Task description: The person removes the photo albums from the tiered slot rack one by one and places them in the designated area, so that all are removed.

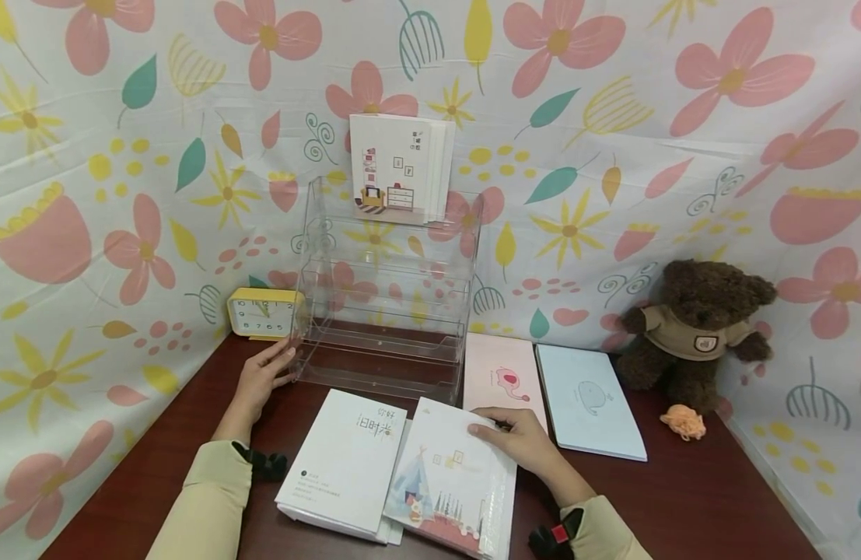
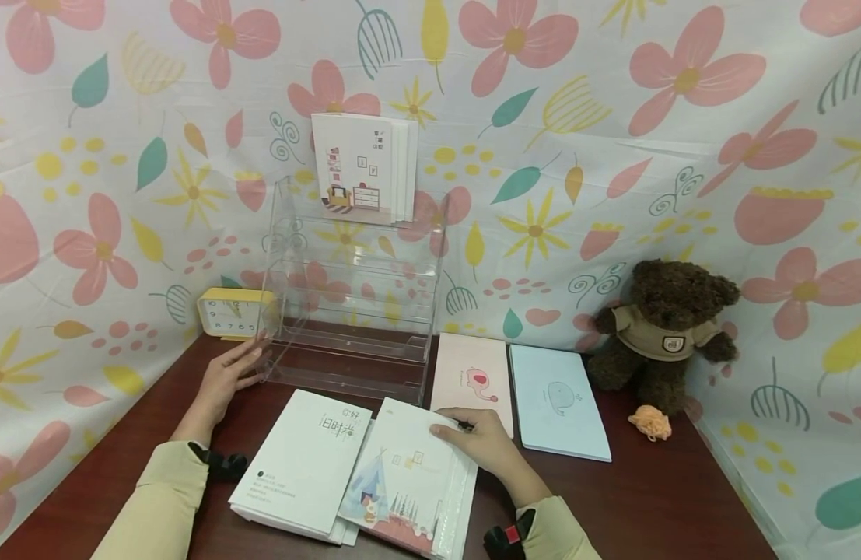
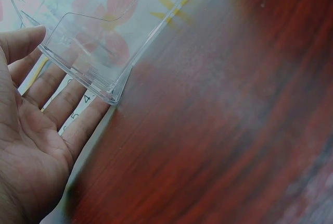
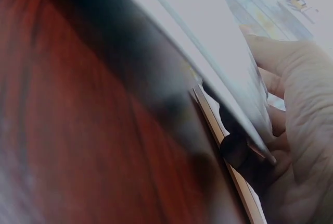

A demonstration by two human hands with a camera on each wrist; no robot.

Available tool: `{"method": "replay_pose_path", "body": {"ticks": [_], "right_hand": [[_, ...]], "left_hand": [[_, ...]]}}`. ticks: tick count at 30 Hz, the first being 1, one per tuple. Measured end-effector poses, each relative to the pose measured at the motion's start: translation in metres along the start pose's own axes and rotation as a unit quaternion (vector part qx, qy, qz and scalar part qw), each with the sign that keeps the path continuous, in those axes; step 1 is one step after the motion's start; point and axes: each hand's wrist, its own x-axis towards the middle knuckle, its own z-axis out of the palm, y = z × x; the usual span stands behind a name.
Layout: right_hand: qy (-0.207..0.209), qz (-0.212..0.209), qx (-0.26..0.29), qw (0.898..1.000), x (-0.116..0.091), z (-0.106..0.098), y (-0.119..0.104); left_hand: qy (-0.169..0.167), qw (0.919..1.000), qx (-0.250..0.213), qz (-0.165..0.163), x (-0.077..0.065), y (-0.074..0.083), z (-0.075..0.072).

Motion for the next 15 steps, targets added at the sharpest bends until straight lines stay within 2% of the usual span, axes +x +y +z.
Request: {"method": "replay_pose_path", "body": {"ticks": [6, 15], "right_hand": [[0.014, -0.020, -0.032, 0.999, 0.0005, 0.0020, 0.0004], [0.017, -0.031, -0.043, 0.998, 0.0006, 0.0025, -0.0021]], "left_hand": [[0.000, 1.0000, 0.001, 0.006, 0.0003, -0.0013, -0.0001], [-0.003, 0.9999, 0.004, 0.010, -0.0009, -0.0010, -0.0003]]}}
